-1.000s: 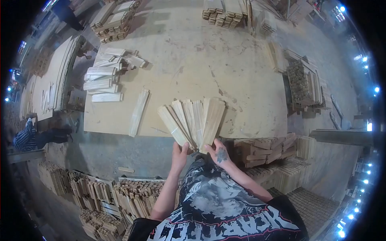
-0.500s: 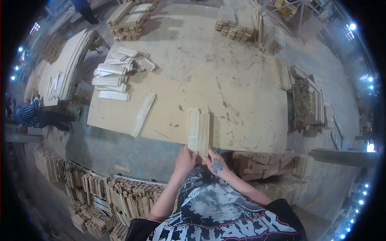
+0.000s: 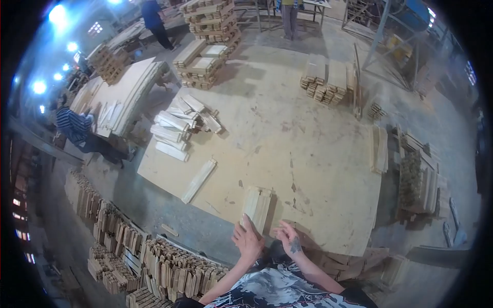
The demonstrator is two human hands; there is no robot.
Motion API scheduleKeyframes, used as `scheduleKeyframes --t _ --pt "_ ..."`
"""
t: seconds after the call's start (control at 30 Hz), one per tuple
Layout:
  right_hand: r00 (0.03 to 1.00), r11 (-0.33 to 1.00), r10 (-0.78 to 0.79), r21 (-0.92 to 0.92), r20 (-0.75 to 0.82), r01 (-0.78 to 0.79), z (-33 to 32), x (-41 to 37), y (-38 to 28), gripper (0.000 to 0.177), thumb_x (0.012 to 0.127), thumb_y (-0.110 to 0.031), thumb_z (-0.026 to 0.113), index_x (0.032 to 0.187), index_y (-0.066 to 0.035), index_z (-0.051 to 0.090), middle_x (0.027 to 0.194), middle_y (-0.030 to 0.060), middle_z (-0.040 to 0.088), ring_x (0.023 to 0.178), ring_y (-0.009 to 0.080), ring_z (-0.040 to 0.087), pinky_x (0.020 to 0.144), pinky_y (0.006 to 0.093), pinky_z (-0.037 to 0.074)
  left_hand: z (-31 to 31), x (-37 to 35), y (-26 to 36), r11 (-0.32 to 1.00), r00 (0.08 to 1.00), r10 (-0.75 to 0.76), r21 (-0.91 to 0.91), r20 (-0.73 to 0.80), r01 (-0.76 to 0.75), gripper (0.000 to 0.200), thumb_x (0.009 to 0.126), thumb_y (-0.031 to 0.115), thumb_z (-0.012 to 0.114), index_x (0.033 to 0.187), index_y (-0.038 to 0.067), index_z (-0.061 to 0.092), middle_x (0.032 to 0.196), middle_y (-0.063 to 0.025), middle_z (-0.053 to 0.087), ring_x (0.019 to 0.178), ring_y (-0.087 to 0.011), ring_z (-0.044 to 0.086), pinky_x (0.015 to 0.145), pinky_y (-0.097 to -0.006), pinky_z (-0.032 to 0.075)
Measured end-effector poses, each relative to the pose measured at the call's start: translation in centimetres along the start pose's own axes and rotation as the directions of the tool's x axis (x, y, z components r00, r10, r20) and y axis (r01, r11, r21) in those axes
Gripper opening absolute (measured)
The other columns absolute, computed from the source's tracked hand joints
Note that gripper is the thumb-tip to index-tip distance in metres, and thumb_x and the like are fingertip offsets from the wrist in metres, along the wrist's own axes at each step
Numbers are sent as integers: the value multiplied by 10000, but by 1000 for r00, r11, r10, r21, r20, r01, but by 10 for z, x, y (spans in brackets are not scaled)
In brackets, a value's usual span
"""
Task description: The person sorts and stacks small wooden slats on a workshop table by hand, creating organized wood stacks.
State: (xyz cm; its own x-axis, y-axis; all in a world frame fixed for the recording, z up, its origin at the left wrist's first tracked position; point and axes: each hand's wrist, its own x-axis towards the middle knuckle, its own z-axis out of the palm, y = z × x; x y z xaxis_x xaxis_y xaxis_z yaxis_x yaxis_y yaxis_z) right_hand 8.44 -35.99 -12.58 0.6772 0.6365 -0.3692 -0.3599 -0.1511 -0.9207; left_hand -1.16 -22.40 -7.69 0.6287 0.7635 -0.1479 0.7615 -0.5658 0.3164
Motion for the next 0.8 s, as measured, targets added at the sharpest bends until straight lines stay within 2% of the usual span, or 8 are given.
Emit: scheduleKeyframes --t 0.23,0.33,0.43,0.47,0.5,0.63,0.73,0.8 --pt "993 978 -62 -193 99 80 9 40 -16 503 1013 -211 627 1457 -21 486 1138 124 696 1014 178 655 906 324 532 -15 7 7 996 995 -69 -56 74 74 1195 662 293 844 1628 83 173 1369 -309 407 1261 -487 434 1035 -578 361" --pt "992 924 51 -383 116 -2 17 55 -28 514 1015 -236 636 1447 -4 482 1174 162 685 1076 228 681 948 350 540 -22 7 -9 965 987 -65 -242 146 100 1213 658 282 852 1641 106 163 1358 -293 439 1258 -457 464 1052 -521 399" --pt "930 971 159 116 332 -208 31 72 -28 663 990 -362 678 1507 -46 412 1302 134 628 1175 232 636 982 380 524 -45 19 -8 708 918 -40 -637 394 304 1197 692 203 846 1655 123 141 1444 -251 431 1309 -377 478 1069 -443 425" --pt "895 918 169 266 412 -295 35 78 -27 714 981 -404 692 1527 -60 388 1344 124 609 1208 233 622 994 390 518 -62 19 -1 536 871 33 -744 490 398 1192 701 163 843 1659 125 134 1489 -228 408 1333 -339 472 1077 -423 424" --pt "808 817 318 288 496 -499 28 76 -52 825 940 -444 733 1573 -119 315 1431 114 531 1264 241 579 1042 419 487 -78 18 7 343 818 129 -799 561 494 1189 711 124 840 1663 126 127 1533 -205 385 1356 -302 466 1085 -403 423" --pt "853 792 133 464 504 -397 16 93 -63 897 854 -434 812 1542 -128 326 1379 92 528 1248 250 562 1060 435 467 -88 21 21 427 836 254 -832 487 355 1177 741 102 828 1667 124 101 1634 -189 297 1495 -258 307 1192 -377 303" --pt "948 934 89 304 307 -186 11 86 -120 861 812 -361 833 1490 -88 378 1331 88 551 1206 235 570 1039 413 474 -101 36 34 453 842 373 -868 390 201 1171 742 81 822 1662 92 97 1634 -191 291 1497 -263 318 1196 -380 303" --pt "978 938 45 328 203 -111 13 80 -161 752 792 -273 810 1420 -56 457 1264 82 584 1176 217 573 1017 390 478 -110 52 39 478 820 441 -869 366 131 1151 762 136 830 1659 88 112 1646 -190 263 1516 -271 280 1216 -392 266"
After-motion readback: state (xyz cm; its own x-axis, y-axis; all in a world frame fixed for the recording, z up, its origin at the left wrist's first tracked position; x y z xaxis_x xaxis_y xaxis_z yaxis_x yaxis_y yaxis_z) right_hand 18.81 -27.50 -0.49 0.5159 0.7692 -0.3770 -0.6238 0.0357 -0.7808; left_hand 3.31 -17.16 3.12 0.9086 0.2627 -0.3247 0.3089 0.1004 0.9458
